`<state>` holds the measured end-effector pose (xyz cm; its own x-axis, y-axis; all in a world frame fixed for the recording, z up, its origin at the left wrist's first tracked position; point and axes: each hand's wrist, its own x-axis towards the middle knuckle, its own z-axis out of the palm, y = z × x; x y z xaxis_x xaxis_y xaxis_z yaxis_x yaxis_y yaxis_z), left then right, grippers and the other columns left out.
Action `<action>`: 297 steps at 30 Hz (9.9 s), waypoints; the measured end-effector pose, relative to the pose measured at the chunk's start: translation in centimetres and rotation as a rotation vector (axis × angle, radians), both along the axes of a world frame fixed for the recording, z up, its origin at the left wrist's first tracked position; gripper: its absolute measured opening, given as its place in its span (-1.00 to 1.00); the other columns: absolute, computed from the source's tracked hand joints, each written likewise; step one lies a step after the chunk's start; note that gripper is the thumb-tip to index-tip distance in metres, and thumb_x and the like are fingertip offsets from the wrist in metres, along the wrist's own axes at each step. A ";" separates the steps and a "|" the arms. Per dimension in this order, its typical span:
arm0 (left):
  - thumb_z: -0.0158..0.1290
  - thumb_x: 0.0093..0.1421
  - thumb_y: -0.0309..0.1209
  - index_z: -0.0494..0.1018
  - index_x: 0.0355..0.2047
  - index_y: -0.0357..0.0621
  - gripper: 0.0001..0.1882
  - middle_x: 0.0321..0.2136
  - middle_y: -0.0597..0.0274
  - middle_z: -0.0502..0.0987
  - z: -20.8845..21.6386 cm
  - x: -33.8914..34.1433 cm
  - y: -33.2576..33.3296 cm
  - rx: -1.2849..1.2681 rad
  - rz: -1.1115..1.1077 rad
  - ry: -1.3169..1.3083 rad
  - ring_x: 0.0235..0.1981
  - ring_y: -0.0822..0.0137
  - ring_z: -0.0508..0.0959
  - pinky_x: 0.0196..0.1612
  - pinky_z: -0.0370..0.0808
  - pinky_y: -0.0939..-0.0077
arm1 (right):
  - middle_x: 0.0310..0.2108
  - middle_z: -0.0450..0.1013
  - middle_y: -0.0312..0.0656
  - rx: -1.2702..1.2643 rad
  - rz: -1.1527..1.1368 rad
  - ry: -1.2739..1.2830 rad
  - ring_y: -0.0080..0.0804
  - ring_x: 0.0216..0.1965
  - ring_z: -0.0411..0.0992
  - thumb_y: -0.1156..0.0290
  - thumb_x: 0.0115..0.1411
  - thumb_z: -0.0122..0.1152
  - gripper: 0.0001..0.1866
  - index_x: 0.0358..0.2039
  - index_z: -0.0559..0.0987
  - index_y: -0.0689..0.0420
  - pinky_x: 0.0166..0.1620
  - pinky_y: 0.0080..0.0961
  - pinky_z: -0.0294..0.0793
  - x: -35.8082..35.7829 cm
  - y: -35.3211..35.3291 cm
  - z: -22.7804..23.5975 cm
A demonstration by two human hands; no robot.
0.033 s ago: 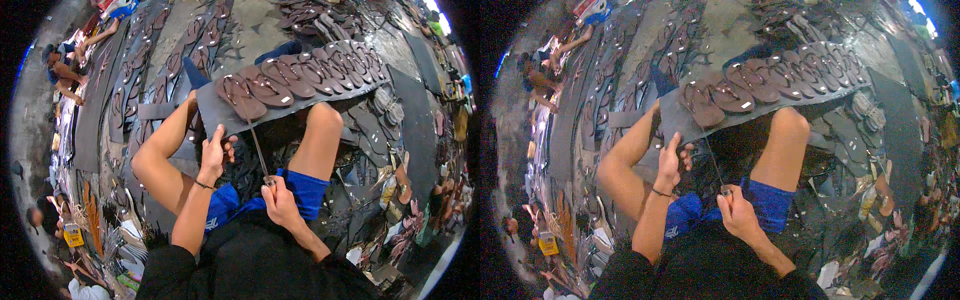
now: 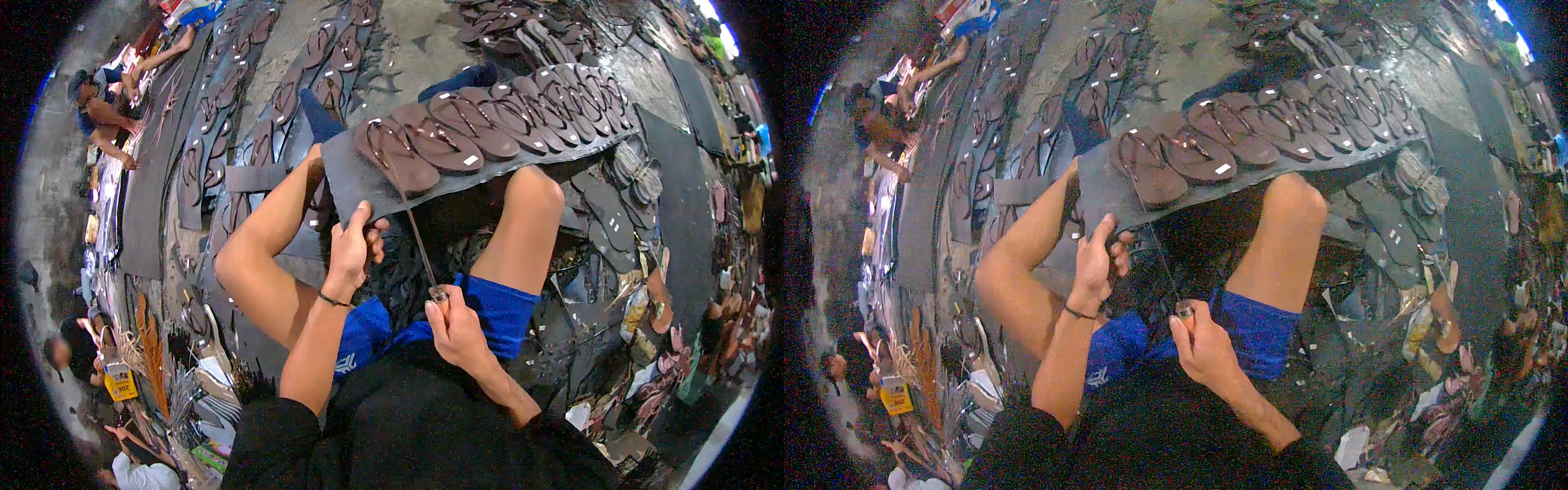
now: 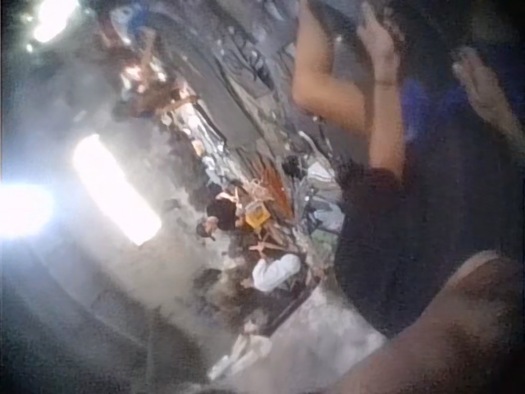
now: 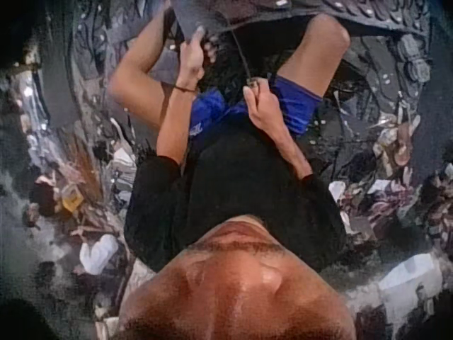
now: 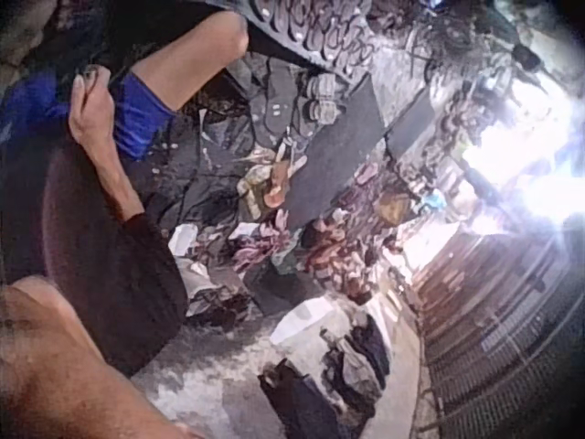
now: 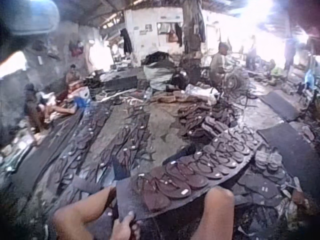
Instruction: The person sits on the floor and uses a curved knife to trim the edges of flip-flop soles. They repeatedly pick up soles, cut along the perimeter, and place the trimmed pieces back on the floor.
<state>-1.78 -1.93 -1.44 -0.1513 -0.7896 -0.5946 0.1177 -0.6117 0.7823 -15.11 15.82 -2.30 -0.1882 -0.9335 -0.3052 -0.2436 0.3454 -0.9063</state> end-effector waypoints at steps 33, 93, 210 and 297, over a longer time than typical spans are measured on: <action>0.07 0.09 0.23 0.43 -0.31 -0.15 -0.38 -0.49 0.33 0.44 -4.6 -4.4 -4.2 0.364 0.047 0.480 -0.47 0.41 0.45 -0.45 0.49 0.46 | -0.67 0.23 -0.41 -0.153 -0.117 -0.281 -0.69 -0.73 0.19 0.30 0.35 -0.05 -0.82 -0.19 0.34 0.14 -0.69 -0.64 0.22 -0.5 -8.9 -0.5; 0.10 0.22 -0.16 0.49 -0.20 -0.07 -0.72 -0.34 0.29 0.61 -2.8 -5.1 -1.0 0.295 0.297 0.529 -0.45 0.40 0.61 -0.50 0.56 0.66 | -0.11 0.44 0.06 -0.094 0.171 0.384 0.08 -0.08 0.40 0.26 0.08 0.20 -0.57 -0.04 0.44 0.12 -0.06 -0.16 0.42 -3.5 -13.1 -14.7; 0.05 0.28 -0.26 0.42 -0.18 -0.16 -0.76 -0.31 0.36 0.53 9.7 14.1 3.6 -0.176 0.351 0.018 -0.31 0.54 0.52 -0.21 0.50 0.62 | -0.37 0.54 -0.11 -0.269 0.412 -0.064 -0.33 -0.48 0.48 0.44 0.06 0.29 -0.65 -0.09 0.57 0.15 -0.39 -0.49 0.48 -0.7 1.6 3.3; 0.16 0.10 -0.51 0.30 0.07 -0.25 -0.49 -0.15 0.19 0.53 1.4 7.6 16.0 0.082 0.281 0.285 -0.11 0.36 0.52 0.00 0.44 0.46 | -0.49 0.49 -0.03 -0.200 0.220 0.027 -0.12 -0.50 0.51 0.32 0.19 0.19 -0.75 -0.17 0.58 0.15 -0.44 -0.30 0.48 3.7 -6.1 4.0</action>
